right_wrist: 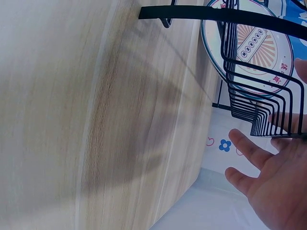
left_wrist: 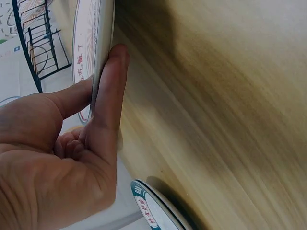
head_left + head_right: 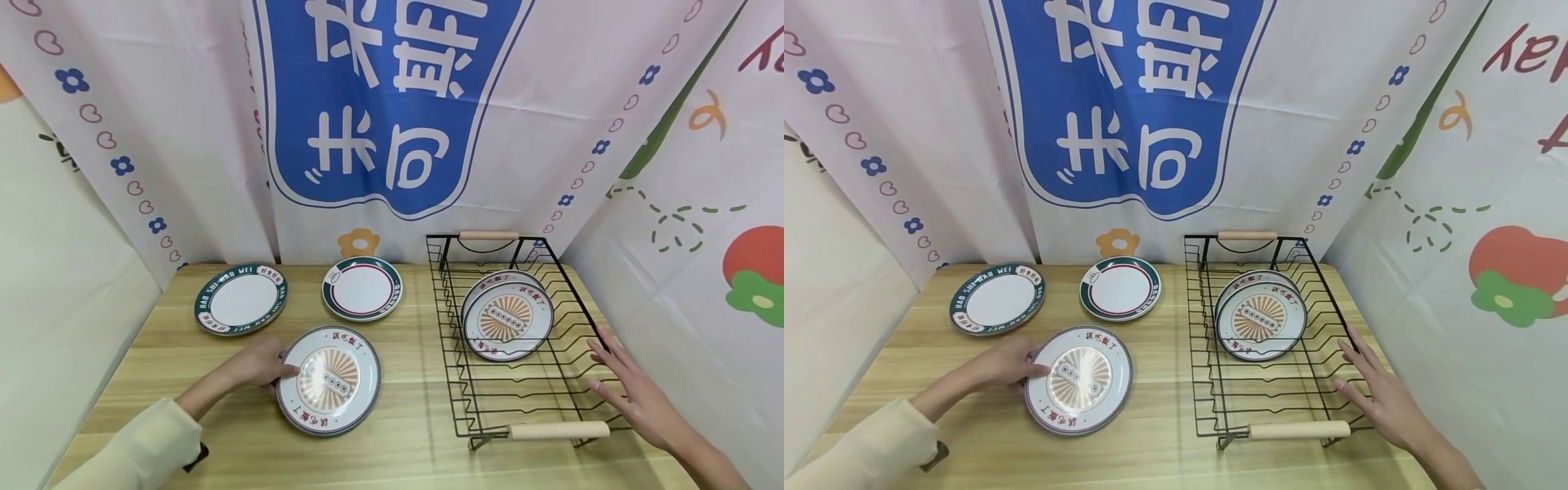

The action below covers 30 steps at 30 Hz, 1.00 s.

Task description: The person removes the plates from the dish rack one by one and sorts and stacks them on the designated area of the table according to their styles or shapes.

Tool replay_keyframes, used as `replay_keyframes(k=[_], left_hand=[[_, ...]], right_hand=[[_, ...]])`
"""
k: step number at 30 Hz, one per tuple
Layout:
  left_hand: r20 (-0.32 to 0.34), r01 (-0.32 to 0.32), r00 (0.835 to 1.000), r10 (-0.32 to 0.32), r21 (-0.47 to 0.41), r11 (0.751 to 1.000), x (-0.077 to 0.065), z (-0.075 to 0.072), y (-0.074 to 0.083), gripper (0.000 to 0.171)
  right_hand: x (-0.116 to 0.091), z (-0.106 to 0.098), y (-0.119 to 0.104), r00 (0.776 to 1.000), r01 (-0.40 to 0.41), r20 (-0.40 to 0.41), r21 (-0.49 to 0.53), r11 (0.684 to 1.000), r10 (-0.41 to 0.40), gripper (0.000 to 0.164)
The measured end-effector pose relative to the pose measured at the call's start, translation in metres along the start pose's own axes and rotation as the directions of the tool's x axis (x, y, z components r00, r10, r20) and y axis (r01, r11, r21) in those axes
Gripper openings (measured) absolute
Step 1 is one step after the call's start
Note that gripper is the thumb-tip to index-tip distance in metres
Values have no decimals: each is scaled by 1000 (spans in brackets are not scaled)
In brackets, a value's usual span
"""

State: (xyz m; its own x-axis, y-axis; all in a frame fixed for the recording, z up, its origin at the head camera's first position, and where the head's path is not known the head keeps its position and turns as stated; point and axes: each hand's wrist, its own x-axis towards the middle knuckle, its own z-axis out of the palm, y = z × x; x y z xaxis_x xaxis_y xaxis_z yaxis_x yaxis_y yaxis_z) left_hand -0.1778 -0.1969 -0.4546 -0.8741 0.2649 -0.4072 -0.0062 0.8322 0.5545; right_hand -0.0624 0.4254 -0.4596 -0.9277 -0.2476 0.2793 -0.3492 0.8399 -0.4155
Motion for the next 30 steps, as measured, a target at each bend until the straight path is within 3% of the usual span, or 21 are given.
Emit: replay_keyframes(k=[22, 30], left_hand=[[74, 58, 995, -70, 156, 986, -3, 9, -6, 32], [40, 46, 998, -58, 260, 965, -2, 2, -6, 41]], right_hand=[[-2, 2, 2, 1000, -19, 6, 17, 1000, 19, 69], [0, 1, 3, 1000, -27, 9, 14, 1000, 27, 67]])
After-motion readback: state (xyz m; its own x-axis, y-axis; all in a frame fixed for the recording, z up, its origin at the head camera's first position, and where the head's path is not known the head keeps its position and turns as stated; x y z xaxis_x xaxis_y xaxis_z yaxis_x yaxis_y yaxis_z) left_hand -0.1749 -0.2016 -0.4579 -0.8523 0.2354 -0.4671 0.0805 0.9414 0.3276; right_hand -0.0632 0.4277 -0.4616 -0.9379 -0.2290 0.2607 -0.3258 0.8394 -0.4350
